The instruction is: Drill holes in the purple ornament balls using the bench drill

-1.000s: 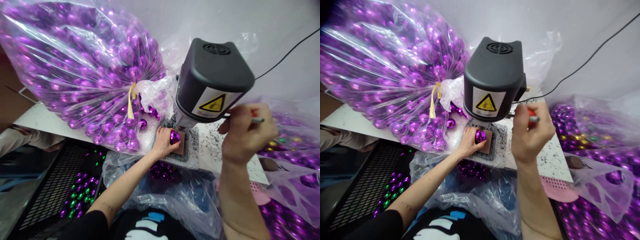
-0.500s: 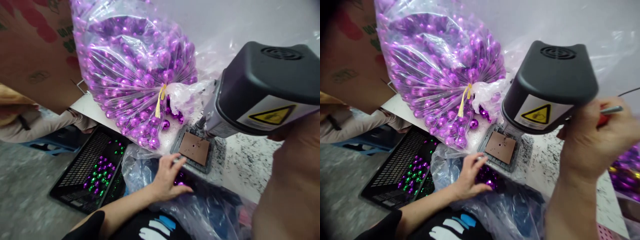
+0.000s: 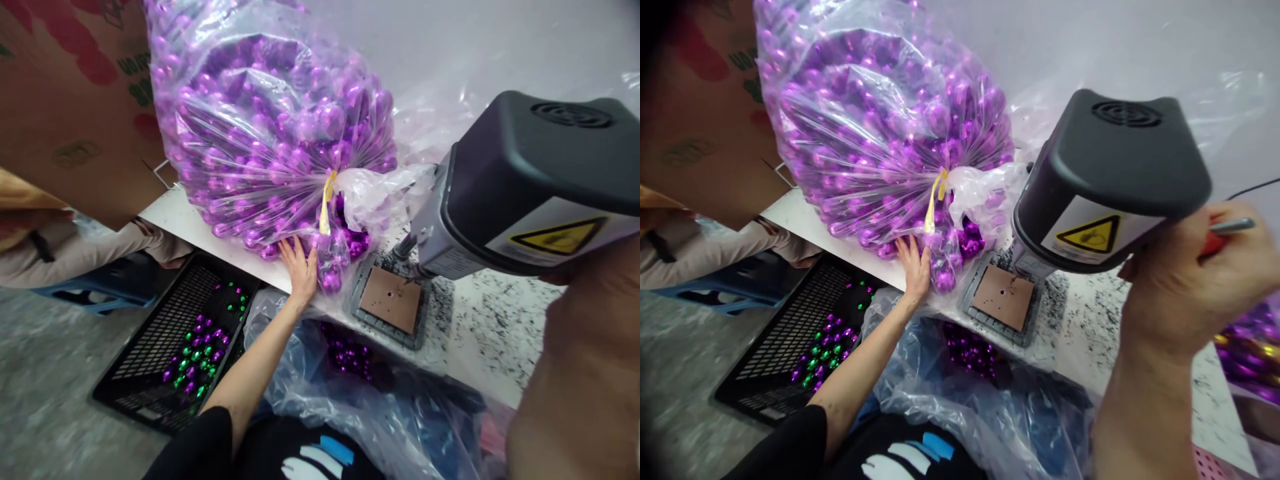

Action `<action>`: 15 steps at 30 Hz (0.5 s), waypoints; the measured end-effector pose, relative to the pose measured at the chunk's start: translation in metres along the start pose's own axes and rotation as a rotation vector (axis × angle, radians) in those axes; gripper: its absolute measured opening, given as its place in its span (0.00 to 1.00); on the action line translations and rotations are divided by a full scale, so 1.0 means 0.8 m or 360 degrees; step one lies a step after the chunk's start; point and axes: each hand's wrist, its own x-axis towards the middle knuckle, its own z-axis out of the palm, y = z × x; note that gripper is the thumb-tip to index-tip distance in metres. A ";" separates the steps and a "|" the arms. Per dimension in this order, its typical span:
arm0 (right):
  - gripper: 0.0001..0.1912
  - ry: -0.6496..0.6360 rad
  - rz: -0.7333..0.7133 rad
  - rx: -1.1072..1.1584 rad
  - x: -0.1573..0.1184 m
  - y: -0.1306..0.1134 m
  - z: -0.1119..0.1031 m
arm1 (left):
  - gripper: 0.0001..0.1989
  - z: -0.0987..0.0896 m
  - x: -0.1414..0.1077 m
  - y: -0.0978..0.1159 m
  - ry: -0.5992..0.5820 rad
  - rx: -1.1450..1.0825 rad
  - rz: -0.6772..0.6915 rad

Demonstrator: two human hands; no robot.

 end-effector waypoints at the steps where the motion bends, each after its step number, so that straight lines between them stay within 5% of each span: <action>1: 0.25 0.0011 0.0010 -0.0065 0.001 -0.001 0.001 | 0.33 -0.005 0.004 -0.004 -0.0037 -0.0029 0.0002; 5: 0.30 -0.0026 -0.0046 -0.0218 0.004 -0.006 0.000 | 0.28 -0.047 -0.002 -0.013 -0.0035 -0.0166 0.0062; 8: 0.30 -0.0042 -0.0077 -0.0251 0.005 -0.013 0.001 | 0.25 -0.075 -0.024 0.008 0.0092 -0.0097 0.0276; 11: 0.30 -0.0019 -0.0046 -0.0200 0.005 -0.021 0.006 | 0.25 -0.081 -0.047 0.051 0.0130 -0.0037 0.0672; 15: 0.31 -0.0070 -0.0015 -0.0092 0.007 -0.021 0.008 | 0.22 -0.063 -0.058 0.077 -0.0303 0.0118 0.1435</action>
